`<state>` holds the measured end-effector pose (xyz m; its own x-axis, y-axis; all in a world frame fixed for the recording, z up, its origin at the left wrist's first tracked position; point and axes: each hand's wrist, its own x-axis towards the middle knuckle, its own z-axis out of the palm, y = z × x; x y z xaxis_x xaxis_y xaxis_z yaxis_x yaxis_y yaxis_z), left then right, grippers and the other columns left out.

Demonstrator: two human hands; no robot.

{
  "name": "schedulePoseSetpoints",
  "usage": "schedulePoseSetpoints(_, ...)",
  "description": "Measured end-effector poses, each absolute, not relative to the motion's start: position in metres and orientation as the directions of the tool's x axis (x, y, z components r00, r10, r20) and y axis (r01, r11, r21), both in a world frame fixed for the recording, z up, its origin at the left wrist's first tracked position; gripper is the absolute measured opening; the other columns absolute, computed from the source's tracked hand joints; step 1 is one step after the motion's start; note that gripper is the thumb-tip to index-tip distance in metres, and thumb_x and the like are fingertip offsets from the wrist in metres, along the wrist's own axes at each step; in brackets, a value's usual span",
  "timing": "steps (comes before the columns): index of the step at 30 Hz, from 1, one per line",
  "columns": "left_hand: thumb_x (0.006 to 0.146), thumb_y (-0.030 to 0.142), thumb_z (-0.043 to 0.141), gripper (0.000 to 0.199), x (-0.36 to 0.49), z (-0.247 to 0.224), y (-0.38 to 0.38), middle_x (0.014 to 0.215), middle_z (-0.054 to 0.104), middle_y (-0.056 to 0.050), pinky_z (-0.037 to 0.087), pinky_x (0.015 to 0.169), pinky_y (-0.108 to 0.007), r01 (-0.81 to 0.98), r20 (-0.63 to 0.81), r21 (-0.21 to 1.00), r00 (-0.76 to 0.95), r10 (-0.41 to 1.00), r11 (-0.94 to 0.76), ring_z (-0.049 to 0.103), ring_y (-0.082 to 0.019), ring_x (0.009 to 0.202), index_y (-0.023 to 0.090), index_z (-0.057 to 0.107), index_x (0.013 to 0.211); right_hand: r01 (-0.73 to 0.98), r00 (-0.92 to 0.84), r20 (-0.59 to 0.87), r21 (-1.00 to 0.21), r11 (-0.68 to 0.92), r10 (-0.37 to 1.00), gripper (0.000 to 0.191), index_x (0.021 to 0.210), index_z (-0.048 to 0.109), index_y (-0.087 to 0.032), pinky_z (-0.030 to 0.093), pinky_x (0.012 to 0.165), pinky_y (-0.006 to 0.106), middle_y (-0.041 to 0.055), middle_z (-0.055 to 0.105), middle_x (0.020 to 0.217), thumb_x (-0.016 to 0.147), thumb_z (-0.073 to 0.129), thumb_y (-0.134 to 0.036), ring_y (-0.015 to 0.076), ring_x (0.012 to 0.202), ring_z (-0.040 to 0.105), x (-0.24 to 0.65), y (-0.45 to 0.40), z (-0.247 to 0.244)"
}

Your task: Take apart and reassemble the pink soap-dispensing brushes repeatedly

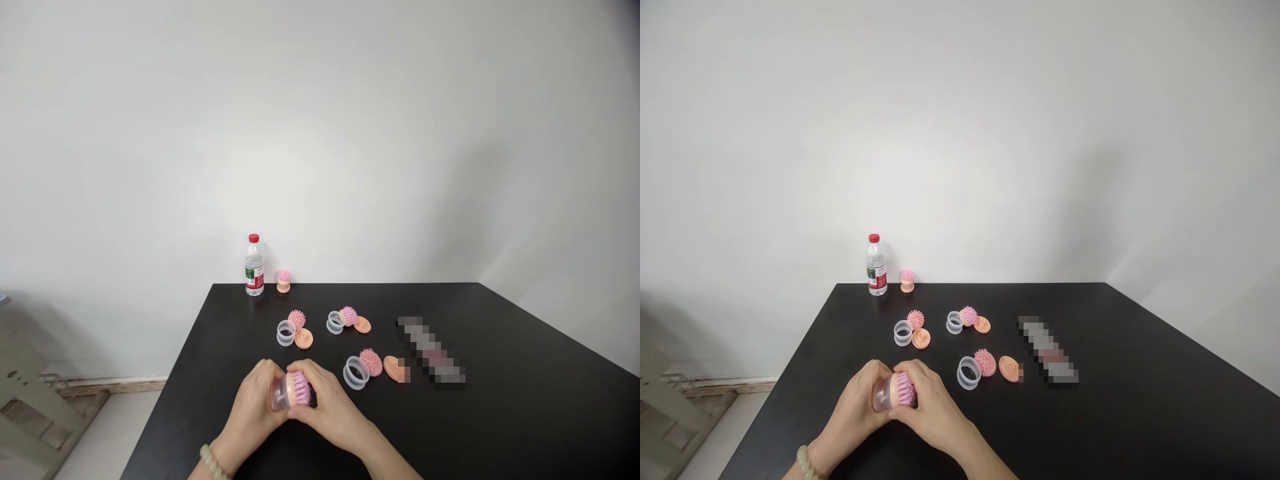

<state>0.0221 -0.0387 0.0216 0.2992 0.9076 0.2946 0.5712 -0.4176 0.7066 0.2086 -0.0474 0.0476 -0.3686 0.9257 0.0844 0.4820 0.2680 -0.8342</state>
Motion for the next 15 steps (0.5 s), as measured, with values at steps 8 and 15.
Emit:
schedulePoseSetpoints(8, 0.068, 0.032, 0.078, 0.036, 0.023, 0.025, -0.037, 0.075, 0.056, 0.004, 0.036, 0.06, -0.026, 0.508, 0.184, 0.798, 0.307, 0.934, -0.324, 0.05, -0.015, 0.066, 0.024, 0.045, 0.076, 0.523, -0.329, 0.068, -0.817, 0.241, 0.942, 0.043, 0.108, 0.065, -0.027, 0.05, 0.088, 0.036, 0.0009, 0.064, 0.107, 0.069, 0.081, -0.016, 0.0247, 0.102, 0.062, 0.207, -0.049, 0.047)
schedulePoseSetpoints(15, 0.046, 0.029, 0.089, 0.046, 0.013, 0.036, -0.036, 0.081, 0.061, 0.003, 0.042, 0.068, -0.025, 0.072, -0.064, 0.997, 0.707, 0.704, 0.017, 0.053, -0.015, 0.074, 0.018, 0.059, 0.08, 0.373, -0.606, 0.263, -0.739, 0.561, 0.751, 0.035, 0.107, 0.071, -0.029, 0.052, 0.089, 0.025, 0.0003, 0.064, 0.116, 0.075, 0.086, -0.026, 0.0195, 0.107, 0.062, 0.215, -0.072, 0.07)
